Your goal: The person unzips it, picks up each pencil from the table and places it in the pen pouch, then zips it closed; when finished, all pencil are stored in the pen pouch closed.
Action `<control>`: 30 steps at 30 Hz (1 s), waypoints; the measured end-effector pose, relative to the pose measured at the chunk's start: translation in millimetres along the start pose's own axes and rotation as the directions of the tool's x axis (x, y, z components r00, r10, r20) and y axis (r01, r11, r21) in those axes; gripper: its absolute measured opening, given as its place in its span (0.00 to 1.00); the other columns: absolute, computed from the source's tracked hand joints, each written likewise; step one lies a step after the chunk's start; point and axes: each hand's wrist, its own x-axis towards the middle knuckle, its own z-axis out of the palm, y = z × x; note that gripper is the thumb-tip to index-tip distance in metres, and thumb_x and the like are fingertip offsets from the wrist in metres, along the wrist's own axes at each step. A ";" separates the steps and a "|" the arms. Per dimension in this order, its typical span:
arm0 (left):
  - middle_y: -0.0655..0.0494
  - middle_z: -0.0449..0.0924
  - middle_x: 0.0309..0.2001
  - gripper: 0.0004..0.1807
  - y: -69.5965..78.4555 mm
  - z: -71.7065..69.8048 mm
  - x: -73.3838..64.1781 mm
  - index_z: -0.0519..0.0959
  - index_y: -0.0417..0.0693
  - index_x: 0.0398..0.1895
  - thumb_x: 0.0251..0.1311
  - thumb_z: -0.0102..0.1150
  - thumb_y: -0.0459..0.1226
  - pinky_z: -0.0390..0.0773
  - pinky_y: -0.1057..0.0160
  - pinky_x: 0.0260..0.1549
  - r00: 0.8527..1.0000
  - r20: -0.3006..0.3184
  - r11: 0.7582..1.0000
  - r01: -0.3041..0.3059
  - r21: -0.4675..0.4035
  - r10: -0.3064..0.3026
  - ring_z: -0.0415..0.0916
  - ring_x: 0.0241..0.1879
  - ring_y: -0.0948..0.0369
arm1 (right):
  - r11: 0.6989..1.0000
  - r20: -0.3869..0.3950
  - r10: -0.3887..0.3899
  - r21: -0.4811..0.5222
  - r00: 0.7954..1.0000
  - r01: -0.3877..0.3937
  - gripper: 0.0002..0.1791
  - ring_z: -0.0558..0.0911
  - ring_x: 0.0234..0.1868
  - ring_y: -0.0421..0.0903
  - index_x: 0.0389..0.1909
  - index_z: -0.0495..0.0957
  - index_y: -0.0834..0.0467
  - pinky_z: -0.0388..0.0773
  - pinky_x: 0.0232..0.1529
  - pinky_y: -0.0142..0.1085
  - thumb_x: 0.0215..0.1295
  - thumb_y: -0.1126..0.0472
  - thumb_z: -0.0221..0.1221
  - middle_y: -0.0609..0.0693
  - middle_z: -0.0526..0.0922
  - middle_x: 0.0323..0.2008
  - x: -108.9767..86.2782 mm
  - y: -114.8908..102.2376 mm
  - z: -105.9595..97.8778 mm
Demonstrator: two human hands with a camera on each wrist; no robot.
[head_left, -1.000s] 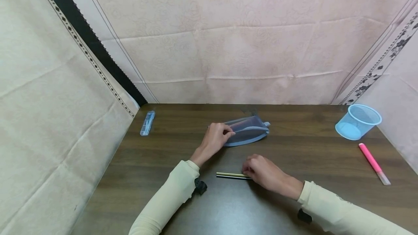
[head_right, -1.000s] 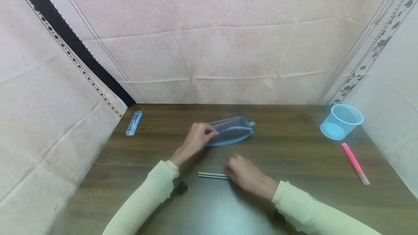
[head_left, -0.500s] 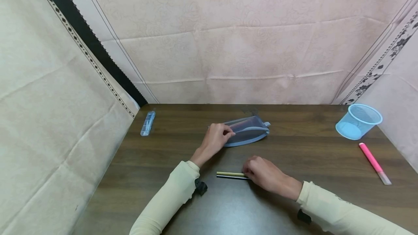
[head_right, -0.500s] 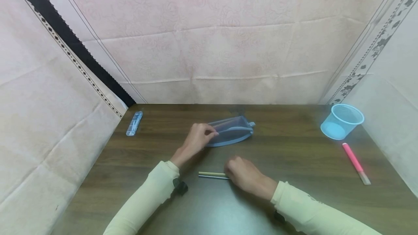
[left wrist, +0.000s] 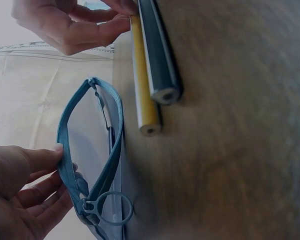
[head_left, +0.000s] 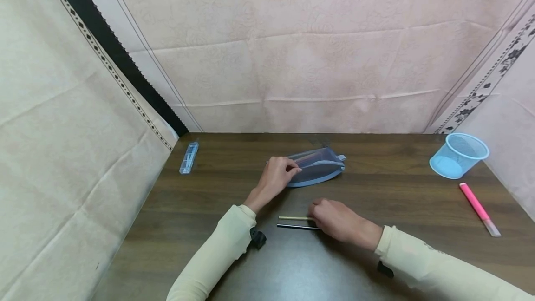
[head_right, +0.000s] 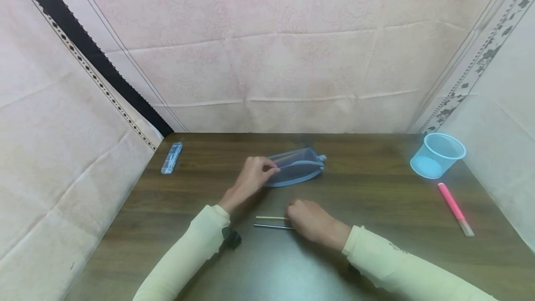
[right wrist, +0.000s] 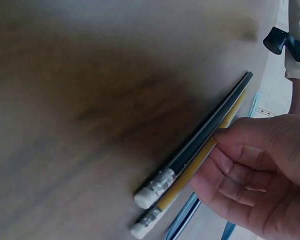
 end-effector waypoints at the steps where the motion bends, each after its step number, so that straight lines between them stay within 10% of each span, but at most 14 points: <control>1: 0.56 0.90 0.37 0.08 -0.1 0.2 -0.1 0.90 0.48 0.39 0.66 0.65 0.40 0.71 0.73 0.25 1.000 -0.001 1.000 -0.002 -0.001 0.002 0.77 0.27 0.68 | 1.000 0.007 -0.006 -0.012 1.000 0.006 0.06 0.75 0.26 0.40 0.28 0.80 0.57 0.74 0.26 0.32 0.62 0.69 0.62 0.46 0.77 0.25 0.9 0.8 -0.6; 6: 0.56 0.90 0.37 0.08 -1.2 1.3 -1.6 0.90 0.48 0.38 0.66 0.66 0.40 0.73 0.71 0.26 1.000 -0.001 1.000 0.001 -0.009 -0.001 0.78 0.28 0.68 | 1.000 0.041 -0.016 -0.011 0.999 0.017 0.04 0.73 0.24 0.37 0.30 0.78 0.57 0.73 0.25 0.30 0.61 0.67 0.63 0.44 0.76 0.24 5.7 9.7 -6.4; 11: 0.55 0.90 0.37 0.08 -3.5 2.5 -2.2 0.90 0.48 0.38 0.66 0.66 0.40 0.74 0.71 0.28 1.000 0.000 1.000 0.000 -0.032 0.000 0.80 0.30 0.67 | 0.976 0.069 -0.048 0.213 0.996 0.033 0.06 0.71 0.24 0.31 0.30 0.77 0.53 0.71 0.26 0.27 0.62 0.67 0.63 0.39 0.74 0.24 6.6 20.1 -25.9; 17: 0.54 0.90 0.35 0.08 -5.0 0.7 -1.3 0.90 0.46 0.38 0.66 0.65 0.39 0.72 0.72 0.24 1.000 -0.009 0.998 0.004 -0.071 -0.005 0.76 0.27 0.66 | 0.803 0.092 -0.034 0.596 0.995 -0.028 0.08 0.81 0.32 0.36 0.41 0.83 0.60 0.82 0.37 0.32 0.63 0.70 0.60 0.50 0.84 0.32 5.3 27.9 -54.4; 19: 0.53 0.89 0.33 0.08 -5.5 0.5 -0.9 0.90 0.45 0.37 0.65 0.66 0.38 0.71 0.73 0.23 1.000 -0.012 0.998 0.002 -0.067 -0.003 0.75 0.25 0.66 | 0.691 0.142 -0.005 0.716 0.990 -0.099 0.10 0.84 0.35 0.41 0.44 0.83 0.63 0.84 0.40 0.36 0.65 0.70 0.58 0.55 0.86 0.34 5.0 30.3 -59.8; 21: 0.53 0.89 0.33 0.07 -6.2 0.8 -0.6 0.90 0.45 0.37 0.65 0.66 0.38 0.70 0.73 0.22 1.000 -0.015 0.998 0.001 -0.066 -0.002 0.74 0.25 0.66 | 0.517 0.237 0.027 0.828 0.971 -0.216 0.11 0.86 0.37 0.45 0.46 0.82 0.66 0.85 0.43 0.39 0.67 0.71 0.55 0.57 0.87 0.37 4.8 32.6 -61.8; 27: 0.54 0.90 0.36 0.07 -6.9 0.9 0.1 0.90 0.47 0.38 0.65 0.66 0.39 0.74 0.73 0.25 1.000 -0.020 0.999 -0.004 -0.048 0.003 0.76 0.27 0.67 | -0.132 0.503 -0.006 0.856 0.864 -0.499 0.12 0.87 0.42 0.43 0.48 0.80 0.66 0.84 0.49 0.36 0.75 0.69 0.50 0.53 0.87 0.39 4.6 38.7 -49.2; 30: 0.55 0.90 0.36 0.08 -6.6 0.8 0.0 0.90 0.48 0.39 0.65 0.66 0.40 0.73 0.72 0.26 1.000 -0.017 0.999 0.000 -0.039 0.000 0.76 0.28 0.67 | -0.291 0.544 0.018 0.806 0.839 -0.516 0.12 0.88 0.44 0.44 0.51 0.78 0.68 0.83 0.50 0.35 0.76 0.69 0.48 0.54 0.88 0.41 6.5 43.5 -35.3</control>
